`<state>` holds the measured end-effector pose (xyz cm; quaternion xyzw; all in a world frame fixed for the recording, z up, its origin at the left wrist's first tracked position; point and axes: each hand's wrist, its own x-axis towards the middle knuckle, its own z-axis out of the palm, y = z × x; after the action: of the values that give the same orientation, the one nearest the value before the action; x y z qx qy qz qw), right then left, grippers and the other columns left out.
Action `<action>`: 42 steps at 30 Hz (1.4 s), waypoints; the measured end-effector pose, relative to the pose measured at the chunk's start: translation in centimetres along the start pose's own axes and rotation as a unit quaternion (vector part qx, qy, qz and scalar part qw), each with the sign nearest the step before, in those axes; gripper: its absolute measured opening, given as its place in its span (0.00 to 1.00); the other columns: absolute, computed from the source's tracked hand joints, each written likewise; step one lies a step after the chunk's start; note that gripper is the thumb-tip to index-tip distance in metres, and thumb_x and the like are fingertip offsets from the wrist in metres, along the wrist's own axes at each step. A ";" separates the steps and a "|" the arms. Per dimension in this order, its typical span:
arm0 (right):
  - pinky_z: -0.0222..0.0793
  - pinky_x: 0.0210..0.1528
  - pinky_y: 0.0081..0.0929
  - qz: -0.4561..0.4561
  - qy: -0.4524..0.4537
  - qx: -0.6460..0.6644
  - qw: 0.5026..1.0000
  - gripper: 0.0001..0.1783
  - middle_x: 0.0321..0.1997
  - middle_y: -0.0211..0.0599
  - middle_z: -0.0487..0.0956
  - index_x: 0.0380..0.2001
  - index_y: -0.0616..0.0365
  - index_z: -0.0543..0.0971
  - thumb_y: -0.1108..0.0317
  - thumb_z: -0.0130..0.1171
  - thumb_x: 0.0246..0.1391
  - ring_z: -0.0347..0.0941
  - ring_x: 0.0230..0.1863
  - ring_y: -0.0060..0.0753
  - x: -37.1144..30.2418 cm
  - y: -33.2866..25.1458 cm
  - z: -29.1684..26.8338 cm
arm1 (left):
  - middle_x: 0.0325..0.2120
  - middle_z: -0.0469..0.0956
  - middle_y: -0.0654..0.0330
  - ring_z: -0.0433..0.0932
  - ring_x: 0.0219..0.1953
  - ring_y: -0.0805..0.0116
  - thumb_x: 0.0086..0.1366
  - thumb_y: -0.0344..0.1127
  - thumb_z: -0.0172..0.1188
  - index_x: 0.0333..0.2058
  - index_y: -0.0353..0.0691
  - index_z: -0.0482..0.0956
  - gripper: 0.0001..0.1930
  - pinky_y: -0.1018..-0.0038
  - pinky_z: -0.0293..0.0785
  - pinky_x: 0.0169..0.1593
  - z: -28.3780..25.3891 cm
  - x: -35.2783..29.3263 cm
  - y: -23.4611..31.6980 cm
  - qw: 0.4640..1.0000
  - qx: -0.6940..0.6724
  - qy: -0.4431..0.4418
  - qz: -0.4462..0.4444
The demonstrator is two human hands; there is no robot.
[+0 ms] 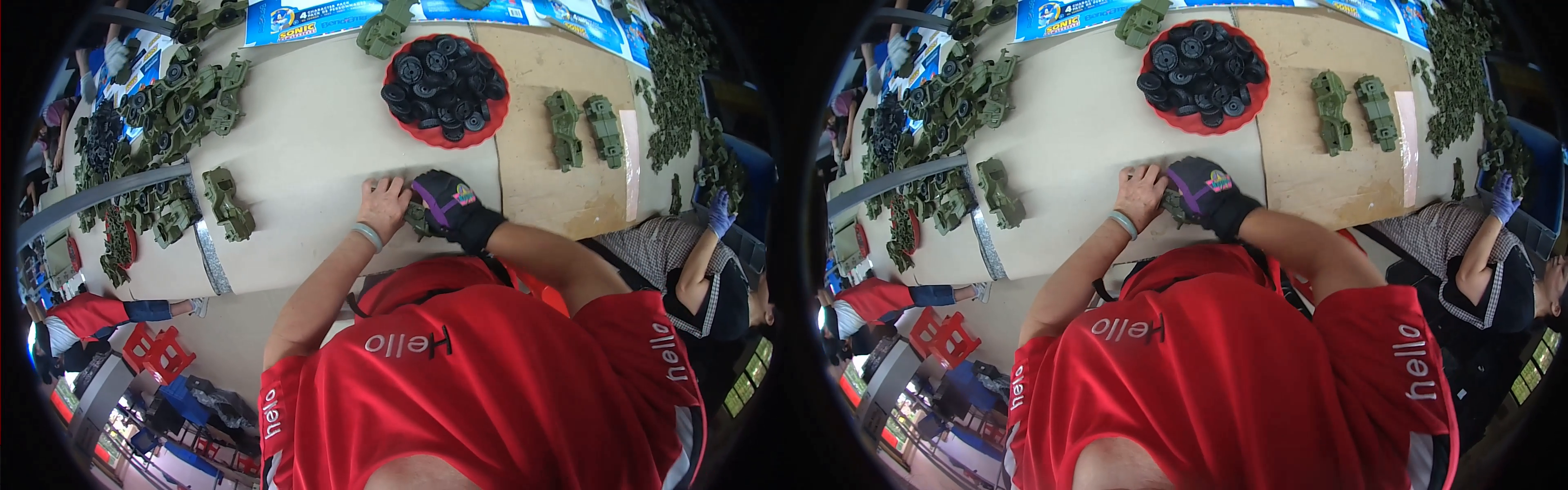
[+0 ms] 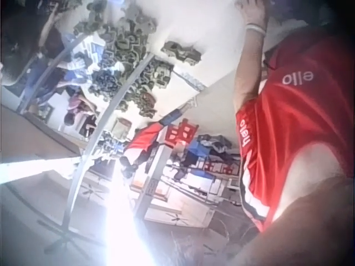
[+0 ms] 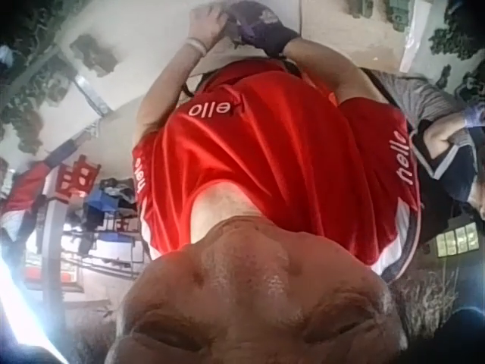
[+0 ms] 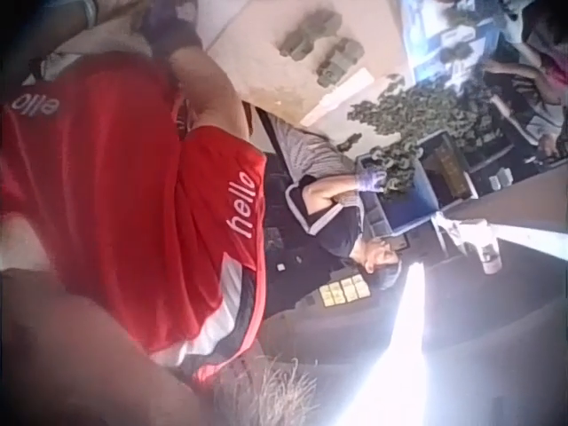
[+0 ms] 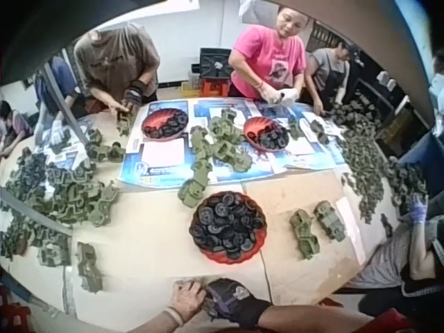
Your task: The person assembles toy tanks by manually attaching plastic wheels to the toy tank chassis.
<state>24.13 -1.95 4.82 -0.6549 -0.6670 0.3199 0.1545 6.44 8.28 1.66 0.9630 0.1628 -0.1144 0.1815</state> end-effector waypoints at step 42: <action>0.74 0.55 0.45 -0.117 0.096 -0.060 0.987 0.21 0.53 0.42 0.81 0.49 0.56 0.80 0.67 0.69 0.51 0.77 0.53 0.50 0.9 1.1 -3.9 | 0.54 0.76 0.33 0.78 0.57 0.38 0.53 0.61 0.75 0.75 0.33 0.42 0.65 0.55 0.75 0.61 2.0 -1.6 5.5 0.877 -0.355 0.093 -0.311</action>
<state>27.37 -0.29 6.82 -0.6082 -0.7389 0.1947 0.2149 6.66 2.21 2.02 0.7403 0.4994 -0.0097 0.4500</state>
